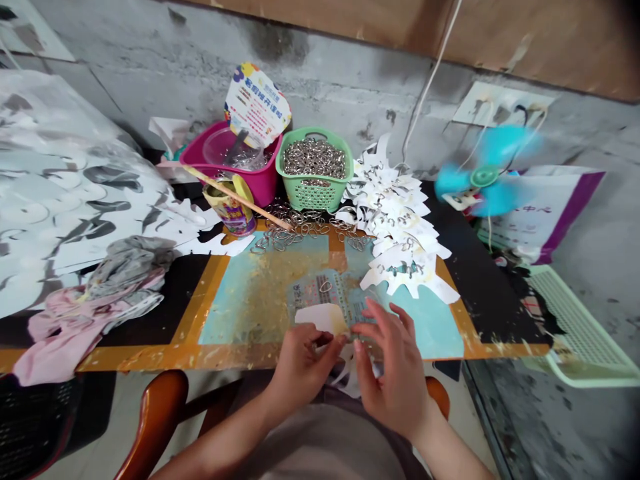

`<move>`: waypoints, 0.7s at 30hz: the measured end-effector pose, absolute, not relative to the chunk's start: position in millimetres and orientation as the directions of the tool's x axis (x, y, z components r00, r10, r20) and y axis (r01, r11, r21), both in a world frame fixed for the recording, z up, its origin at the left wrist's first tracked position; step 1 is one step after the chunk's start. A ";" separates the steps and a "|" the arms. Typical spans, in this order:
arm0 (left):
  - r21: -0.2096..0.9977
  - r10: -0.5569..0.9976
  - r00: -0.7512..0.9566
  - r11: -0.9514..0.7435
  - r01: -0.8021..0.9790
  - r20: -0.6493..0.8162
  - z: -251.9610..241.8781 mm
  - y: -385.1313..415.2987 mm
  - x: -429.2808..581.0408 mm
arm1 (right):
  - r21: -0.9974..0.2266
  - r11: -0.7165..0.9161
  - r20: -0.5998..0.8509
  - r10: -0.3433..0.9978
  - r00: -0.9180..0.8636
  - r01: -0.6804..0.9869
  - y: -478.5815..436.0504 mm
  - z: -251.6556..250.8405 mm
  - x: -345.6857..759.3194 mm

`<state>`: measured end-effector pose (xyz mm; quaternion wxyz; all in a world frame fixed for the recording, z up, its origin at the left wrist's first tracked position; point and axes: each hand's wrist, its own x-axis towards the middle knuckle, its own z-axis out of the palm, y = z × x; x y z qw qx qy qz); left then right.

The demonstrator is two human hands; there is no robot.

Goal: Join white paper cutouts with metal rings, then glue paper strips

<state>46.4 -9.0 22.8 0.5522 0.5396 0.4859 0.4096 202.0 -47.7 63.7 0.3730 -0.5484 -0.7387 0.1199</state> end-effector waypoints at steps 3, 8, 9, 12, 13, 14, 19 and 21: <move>0.985 0.973 0.230 -0.040 0.167 0.000 19.7 -9.0 47.4 | -0.564 0.394 0.405 0.898 -0.173 0.726 -47.4 65.6 195.5; 0.988 0.976 0.216 -0.004 0.156 -0.030 20.8 -8.9 51.6 | -0.788 0.363 0.404 0.914 -0.028 0.497 -48.6 80.1 190.2; 0.991 0.975 0.213 0.035 0.132 -0.063 20.2 -9.5 52.4 | -0.819 0.367 0.416 0.909 0.017 0.440 -47.3 84.2 190.9; 0.986 0.962 0.214 0.165 0.033 -0.168 16.1 -11.0 52.8 | -0.864 0.387 0.446 0.885 0.132 0.323 -36.9 93.3 199.0; 0.983 0.958 0.220 0.183 0.021 -0.184 14.5 -11.2 52.1 | -0.866 0.395 0.453 0.880 0.145 0.307 -30.9 93.8 203.7; 0.982 0.955 0.230 0.184 0.027 -0.186 13.1 -11.2 51.0 | -0.862 0.404 0.460 0.877 0.138 0.306 -23.6 92.7 209.0; 0.981 0.933 0.306 0.191 0.017 -0.188 11.5 -11.6 42.3 | -0.737 0.411 0.431 0.897 -0.095 0.536 26.8 66.3 231.6; 0.960 0.914 0.332 0.271 -0.066 -0.235 13.1 -12.0 38.2 | -0.618 0.440 0.380 0.893 -0.242 0.651 47.0 51.3 230.4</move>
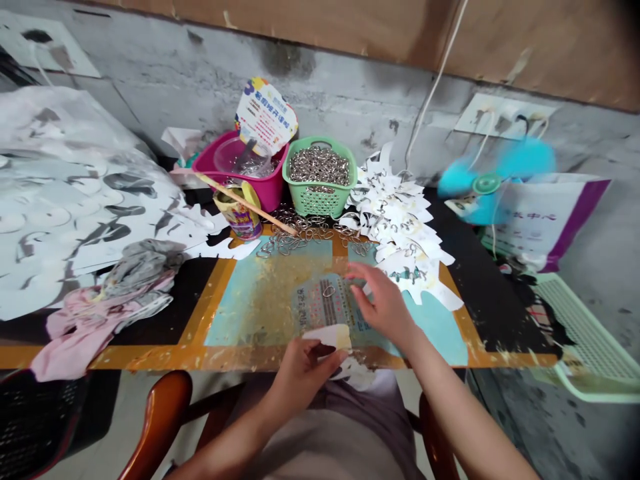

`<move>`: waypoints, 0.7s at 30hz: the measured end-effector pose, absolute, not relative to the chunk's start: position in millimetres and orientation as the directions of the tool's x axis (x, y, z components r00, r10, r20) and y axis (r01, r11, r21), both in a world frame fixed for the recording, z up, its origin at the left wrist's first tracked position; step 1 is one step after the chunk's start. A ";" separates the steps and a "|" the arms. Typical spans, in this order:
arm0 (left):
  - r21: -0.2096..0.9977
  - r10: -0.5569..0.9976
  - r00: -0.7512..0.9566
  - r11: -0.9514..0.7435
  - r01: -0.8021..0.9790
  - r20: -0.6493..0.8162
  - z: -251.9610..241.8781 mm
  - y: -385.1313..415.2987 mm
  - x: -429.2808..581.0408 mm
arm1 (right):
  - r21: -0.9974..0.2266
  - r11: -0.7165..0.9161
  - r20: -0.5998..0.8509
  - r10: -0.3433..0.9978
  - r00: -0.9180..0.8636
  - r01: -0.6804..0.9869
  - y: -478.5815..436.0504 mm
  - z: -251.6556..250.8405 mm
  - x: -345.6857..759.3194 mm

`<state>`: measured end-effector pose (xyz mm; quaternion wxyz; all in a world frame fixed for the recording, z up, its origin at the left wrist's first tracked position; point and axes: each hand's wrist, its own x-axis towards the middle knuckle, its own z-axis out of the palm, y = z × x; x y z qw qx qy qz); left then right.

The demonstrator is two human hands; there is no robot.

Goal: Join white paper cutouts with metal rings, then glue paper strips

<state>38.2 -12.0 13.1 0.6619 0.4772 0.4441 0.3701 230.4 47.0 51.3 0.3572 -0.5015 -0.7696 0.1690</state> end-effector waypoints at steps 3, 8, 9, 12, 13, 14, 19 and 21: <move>0.930 0.922 0.257 0.335 -0.150 -0.290 16.2 -9.6 32.0 | -0.497 0.476 0.255 0.879 -0.402 0.726 69.1 32.1 216.6; 0.936 0.952 0.085 0.306 -0.172 -0.296 18.6 5.9 24.0 | -0.456 0.419 0.143 0.905 -0.400 0.785 81.3 19.1 197.1; 0.940 0.954 0.074 0.298 -0.165 -0.289 18.2 9.8 22.8 | -0.464 0.400 0.151 0.915 -0.374 0.790 80.5 19.5 197.6; 0.935 0.955 0.077 0.297 -0.193 -0.287 15.5 19.7 19.8 | -0.543 0.312 0.186 0.950 -0.250 0.780 71.5 24.7 205.2; 0.929 0.952 0.089 0.306 -0.210 -0.293 14.5 21.9 19.2 | -0.627 0.271 0.194 0.962 -0.191 0.730 66.1 27.2 207.9; 0.922 0.949 0.101 0.315 -0.224 -0.300 13.6 23.4 18.8 | -0.728 0.228 0.191 0.973 -0.128 0.646 59.8 29.8 209.9; 0.919 0.940 0.066 0.342 -0.198 -0.335 14.2 24.4 20.3 | -0.977 0.069 0.062 0.997 -0.043 0.203 28.8 37.8 202.8; 0.922 0.940 0.060 0.342 -0.180 -0.336 15.8 23.5 21.3 | -0.994 0.009 0.000 0.997 -0.079 0.110 23.8 37.3 196.1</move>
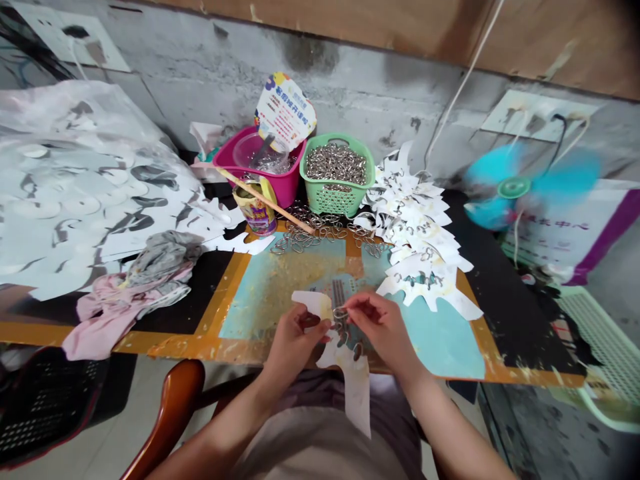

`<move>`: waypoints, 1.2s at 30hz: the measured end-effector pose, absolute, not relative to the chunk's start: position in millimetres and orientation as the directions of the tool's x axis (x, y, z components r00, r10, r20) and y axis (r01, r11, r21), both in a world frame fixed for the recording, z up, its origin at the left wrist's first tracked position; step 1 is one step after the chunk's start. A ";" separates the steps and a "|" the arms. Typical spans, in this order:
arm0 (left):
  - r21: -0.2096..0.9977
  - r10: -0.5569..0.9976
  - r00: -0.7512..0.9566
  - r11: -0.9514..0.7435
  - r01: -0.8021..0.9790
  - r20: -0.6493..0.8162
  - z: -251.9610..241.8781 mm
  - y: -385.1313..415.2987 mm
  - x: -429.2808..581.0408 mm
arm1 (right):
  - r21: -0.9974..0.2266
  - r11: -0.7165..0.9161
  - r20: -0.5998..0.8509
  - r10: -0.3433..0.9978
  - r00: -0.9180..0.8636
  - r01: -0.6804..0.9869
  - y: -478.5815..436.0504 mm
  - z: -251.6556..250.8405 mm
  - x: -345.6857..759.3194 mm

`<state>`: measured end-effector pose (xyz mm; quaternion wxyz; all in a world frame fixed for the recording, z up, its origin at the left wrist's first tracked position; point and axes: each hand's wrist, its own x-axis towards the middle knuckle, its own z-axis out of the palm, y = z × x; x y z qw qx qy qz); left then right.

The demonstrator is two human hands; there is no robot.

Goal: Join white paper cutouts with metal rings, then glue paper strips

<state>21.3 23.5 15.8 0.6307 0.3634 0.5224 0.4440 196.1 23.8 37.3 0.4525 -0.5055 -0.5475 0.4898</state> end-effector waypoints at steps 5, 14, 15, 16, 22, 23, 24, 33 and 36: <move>0.911 0.935 0.047 0.354 -0.212 -0.352 14.8 18.1 20.0 | -0.996 -0.041 -0.052 0.988 -0.147 0.081 25.5 31.6 188.2; 0.916 0.944 -0.041 0.306 -0.258 -0.327 15.2 13.5 24.0 | -0.994 -0.077 -0.083 0.994 -0.076 0.077 21.7 34.1 191.1; 0.935 0.952 -0.038 0.290 -0.207 -0.303 16.3 14.1 24.3 | -0.995 -0.085 -0.090 0.993 -0.081 0.057 21.3 34.9 191.4; 0.951 0.961 -0.032 0.267 -0.155 -0.275 17.3 14.6 24.2 | -0.995 -0.093 -0.097 0.991 -0.089 0.042 21.1 35.1 191.4; 0.985 0.985 0.023 0.169 -0.039 -0.168 14.6 17.5 19.2 | -0.997 -0.034 -0.036 0.999 -0.018 0.074 19.9 26.4 185.0; 0.986 0.987 0.022 0.161 -0.045 -0.160 13.6 18.3 18.6 | -0.996 -0.025 -0.025 1.000 0.005 0.084 19.9 24.7 183.5; 0.989 0.990 0.014 0.142 -0.045 -0.141 12.8 19.2 18.1 | -0.996 -0.023 -0.021 1.000 0.023 0.089 20.0 23.3 182.2; 0.991 0.993 -0.055 0.104 -0.080 -0.108 15.2 20.6 19.1 | -0.999 -0.021 -0.019 0.998 0.062 0.040 18.6 21.0 177.6; 0.988 0.990 -0.081 0.102 -0.118 -0.111 17.4 20.7 20.7 | -0.998 -0.057 -0.057 0.998 0.036 0.003 17.5 20.5 176.4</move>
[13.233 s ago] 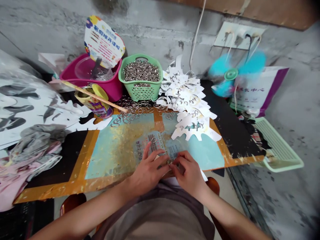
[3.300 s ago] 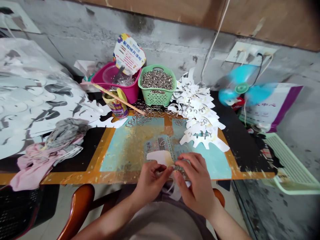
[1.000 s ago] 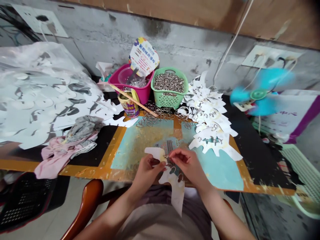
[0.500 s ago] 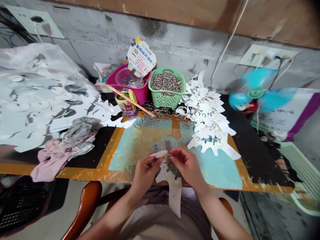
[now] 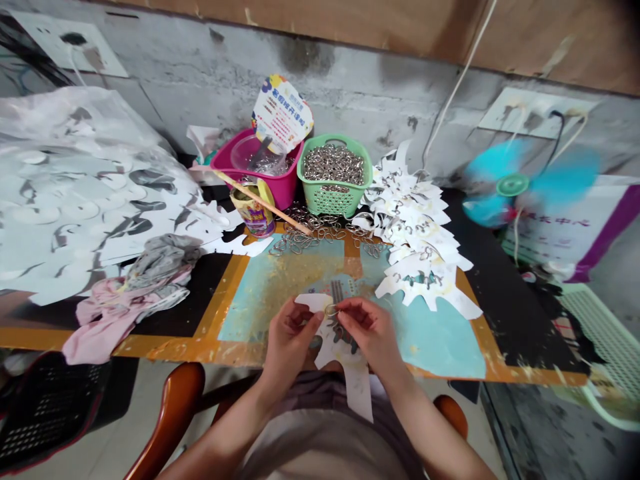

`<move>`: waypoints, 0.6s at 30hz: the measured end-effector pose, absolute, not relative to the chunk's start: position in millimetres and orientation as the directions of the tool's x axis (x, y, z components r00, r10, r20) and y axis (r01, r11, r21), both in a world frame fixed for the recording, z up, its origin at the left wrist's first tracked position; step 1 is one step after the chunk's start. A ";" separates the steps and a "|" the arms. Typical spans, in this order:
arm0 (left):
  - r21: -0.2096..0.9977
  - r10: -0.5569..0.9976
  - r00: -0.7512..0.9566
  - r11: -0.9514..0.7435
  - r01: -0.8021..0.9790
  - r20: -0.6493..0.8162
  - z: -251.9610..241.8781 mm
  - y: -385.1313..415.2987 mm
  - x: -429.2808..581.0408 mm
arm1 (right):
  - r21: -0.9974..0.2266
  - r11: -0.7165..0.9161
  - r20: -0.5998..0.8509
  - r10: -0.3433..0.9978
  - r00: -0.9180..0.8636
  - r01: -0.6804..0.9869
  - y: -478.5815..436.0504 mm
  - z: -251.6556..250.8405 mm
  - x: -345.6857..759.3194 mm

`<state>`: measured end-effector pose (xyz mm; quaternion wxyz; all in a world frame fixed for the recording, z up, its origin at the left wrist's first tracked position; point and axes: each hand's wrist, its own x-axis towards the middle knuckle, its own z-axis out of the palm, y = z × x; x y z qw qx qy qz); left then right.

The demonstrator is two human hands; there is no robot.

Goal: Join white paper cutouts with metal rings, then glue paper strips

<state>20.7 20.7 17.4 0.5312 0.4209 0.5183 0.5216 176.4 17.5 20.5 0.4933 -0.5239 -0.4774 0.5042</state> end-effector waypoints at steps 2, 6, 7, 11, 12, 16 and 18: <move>0.981 0.987 -0.064 0.137 -0.138 -0.147 18.4 21.1 21.3 | -0.998 -0.065 -0.064 0.997 0.042 0.010 17.1 19.6 174.4; 0.958 0.976 -0.032 0.204 -0.203 -0.214 19.2 21.5 21.9 | -0.992 -0.011 0.002 0.995 0.104 0.129 15.6 20.7 168.7; 0.953 0.974 -0.029 0.213 -0.215 -0.225 19.2 21.2 22.0 | -0.987 0.007 0.026 0.993 0.113 0.158 15.0 21.7 167.5; 0.969 0.977 -0.073 0.187 -0.159 -0.201 17.3 18.6 22.3 | -0.976 0.056 0.084 0.988 0.127 0.208 12.8 24.0 165.0; 0.980 0.980 -0.099 0.159 -0.117 -0.170 16.4 17.8 22.2 | -0.976 0.059 0.087 0.988 0.129 0.210 12.5 23.6 164.9; 0.998 0.988 -0.149 0.045 0.052 -0.037 12.4 16.0 21.3 | -0.975 0.058 0.087 0.988 0.127 0.213 12.7 19.4 165.1; 0.994 0.987 -0.160 0.020 0.109 -0.002 11.7 15.9 20.9 | -0.976 0.059 0.088 0.987 0.132 0.210 13.2 18.0 165.0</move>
